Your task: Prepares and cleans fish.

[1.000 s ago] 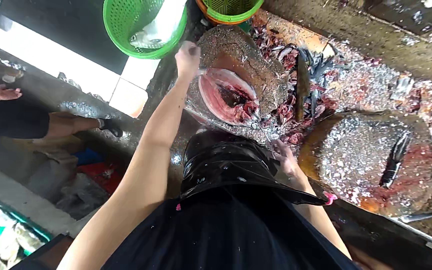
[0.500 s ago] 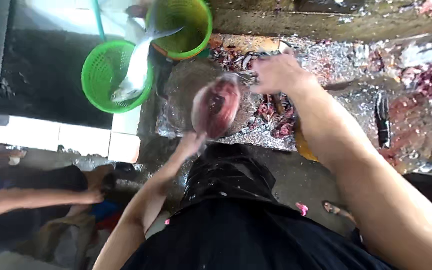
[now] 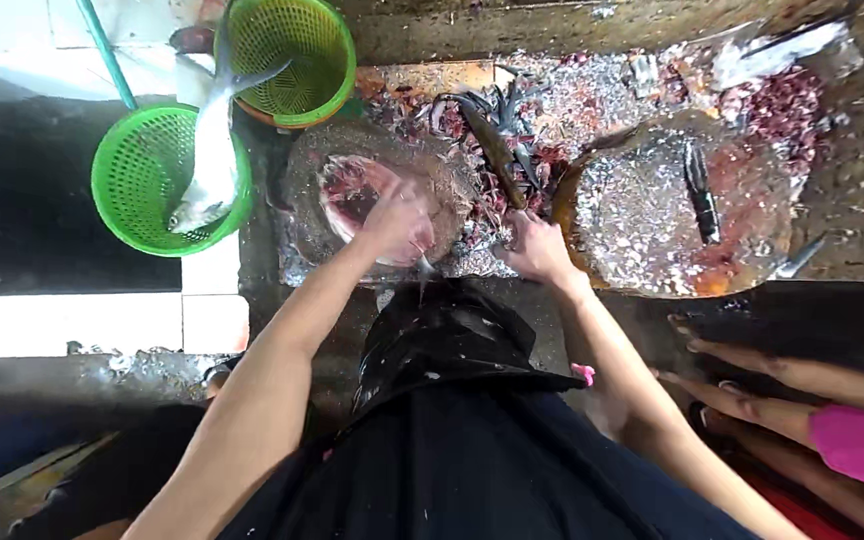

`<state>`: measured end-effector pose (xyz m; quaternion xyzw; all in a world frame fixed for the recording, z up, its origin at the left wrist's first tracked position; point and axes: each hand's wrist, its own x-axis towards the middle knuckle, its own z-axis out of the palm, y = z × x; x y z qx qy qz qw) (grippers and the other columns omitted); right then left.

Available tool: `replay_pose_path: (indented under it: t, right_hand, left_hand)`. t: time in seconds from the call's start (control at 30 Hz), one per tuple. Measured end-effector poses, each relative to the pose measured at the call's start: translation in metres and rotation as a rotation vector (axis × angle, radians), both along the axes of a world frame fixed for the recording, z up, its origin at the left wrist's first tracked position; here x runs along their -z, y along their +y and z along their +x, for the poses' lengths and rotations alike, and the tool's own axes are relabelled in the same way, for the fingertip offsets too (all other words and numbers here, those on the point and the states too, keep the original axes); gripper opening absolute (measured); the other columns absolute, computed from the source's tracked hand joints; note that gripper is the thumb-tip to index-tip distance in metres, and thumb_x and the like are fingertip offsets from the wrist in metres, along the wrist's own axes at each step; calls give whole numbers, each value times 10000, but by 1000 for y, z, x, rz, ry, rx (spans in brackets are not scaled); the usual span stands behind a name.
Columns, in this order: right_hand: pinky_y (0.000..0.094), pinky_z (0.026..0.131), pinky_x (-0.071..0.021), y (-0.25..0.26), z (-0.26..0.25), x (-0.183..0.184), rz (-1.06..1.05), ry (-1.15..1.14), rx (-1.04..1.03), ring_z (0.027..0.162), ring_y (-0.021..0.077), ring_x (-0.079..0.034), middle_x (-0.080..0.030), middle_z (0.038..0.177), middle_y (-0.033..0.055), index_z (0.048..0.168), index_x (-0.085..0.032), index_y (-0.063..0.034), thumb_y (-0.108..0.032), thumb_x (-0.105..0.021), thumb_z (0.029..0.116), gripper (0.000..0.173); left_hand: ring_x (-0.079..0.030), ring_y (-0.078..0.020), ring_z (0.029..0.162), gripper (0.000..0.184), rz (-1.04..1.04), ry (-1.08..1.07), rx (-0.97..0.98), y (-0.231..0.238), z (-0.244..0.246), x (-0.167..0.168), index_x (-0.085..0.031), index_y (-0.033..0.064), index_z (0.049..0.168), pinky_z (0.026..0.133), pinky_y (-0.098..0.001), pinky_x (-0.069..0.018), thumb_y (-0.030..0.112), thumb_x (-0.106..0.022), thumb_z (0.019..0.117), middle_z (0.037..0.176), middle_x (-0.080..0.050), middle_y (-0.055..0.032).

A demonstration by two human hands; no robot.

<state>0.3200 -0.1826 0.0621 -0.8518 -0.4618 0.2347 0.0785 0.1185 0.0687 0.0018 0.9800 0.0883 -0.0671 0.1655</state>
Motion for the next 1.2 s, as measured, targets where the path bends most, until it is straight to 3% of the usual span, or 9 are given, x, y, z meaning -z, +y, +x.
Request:
replay_pose_path:
  t: [0.13, 0.27, 0.37, 0.43, 0.47, 0.57, 0.7, 1.07, 1.2]
  right_hand:
    - [697, 879, -498, -56, -14, 22, 10, 56, 140, 1033, 409, -671, -681, 1191, 191, 1311, -617, -77, -434, -780, 824, 625]
    - [654, 892, -509, -68, -38, 27, 103, 32, 98, 1008, 360, -686, -713, 1111, 145, 1305, -640, -82, -360, -762, 843, 552]
    - [667, 889, -471, -55, -60, 25, 104, -60, 1, 1012, 371, -685, -716, 1116, 151, 1302, -654, -96, -437, -749, 799, 615]
    - [657, 897, -474, -38, -69, 25, 97, -82, -67, 1029, 362, -679, -709, 1129, 144, 1299, -653, -111, -489, -755, 780, 650]
    - [655, 923, -472, -29, -71, 26, 109, -89, -102, 1051, 360, -679, -709, 1148, 148, 1303, -653, -112, -498, -755, 775, 661]
    - [633, 898, -476, -8, -77, 24, 180, -119, -236, 1019, 357, -688, -713, 1137, 160, 1281, -665, -97, -482, -738, 781, 635]
    - [635, 931, -448, 4, -75, 24, 176, -201, -428, 971, 334, -695, -721, 1168, 124, 1299, -688, -132, -444, -674, 834, 560]
    - [620, 914, -429, 13, -63, 23, 184, -277, -616, 938, 339, -684, -718, 1158, 127, 1258, -710, -113, -401, -647, 836, 515]
    - [663, 955, -429, 34, -73, 30, 159, -289, -637, 978, 388, -694, -707, 1180, 176, 1238, -690, -61, -389, -610, 916, 466]
  left_hand:
    - [-331, -265, 1539, 458, -96, -116, 255, -43, -41, 11, -660, 190, 1397, 1293, -546, -145, 447, -462, 1074, 1509, -577, 14]
    - [-579, -330, 1313, 401, -134, -467, -680, -43, -75, 11, -700, 64, 1269, 1150, -514, -436, 339, -677, 978, 1293, -683, -157]
    - [-425, -455, 1411, 822, -162, -337, -1295, -16, -88, -1, -396, -25, 1522, 1216, -616, -237, 419, -728, 915, 1470, -509, -277]
    - [-521, -419, 1342, 892, -259, -290, -1444, -10, -93, -5, -324, -41, 1543, 1184, -572, -347, 406, -751, 900, 1387, -589, -257]
    - [-616, -391, 1246, 843, -333, -273, -1466, -10, -92, -8, -384, -42, 1507, 1106, -550, -463, 410, -760, 902, 1291, -658, -241]
    - [-697, -326, 1073, 605, -692, -352, -1550, -23, -76, -11, -653, -21, 1216, 960, -540, -560, 391, -849, 820, 1115, -717, -200]
    - [-688, -336, 1076, 603, -1286, -578, -1749, -61, -42, 2, -590, -64, 1269, 915, -527, -593, 93, -884, 766, 1175, -687, -230]
    - [-701, -310, 1038, 463, -1393, -673, -1818, -59, -46, 15, -606, -62, 1230, 904, -490, -601, 22, -810, 822, 1139, -697, -219]
    - [-705, -309, 1023, 463, -1392, -677, -1815, -61, -46, 15, -605, -64, 1226, 896, -490, -604, 20, -812, 821, 1127, -700, -220]
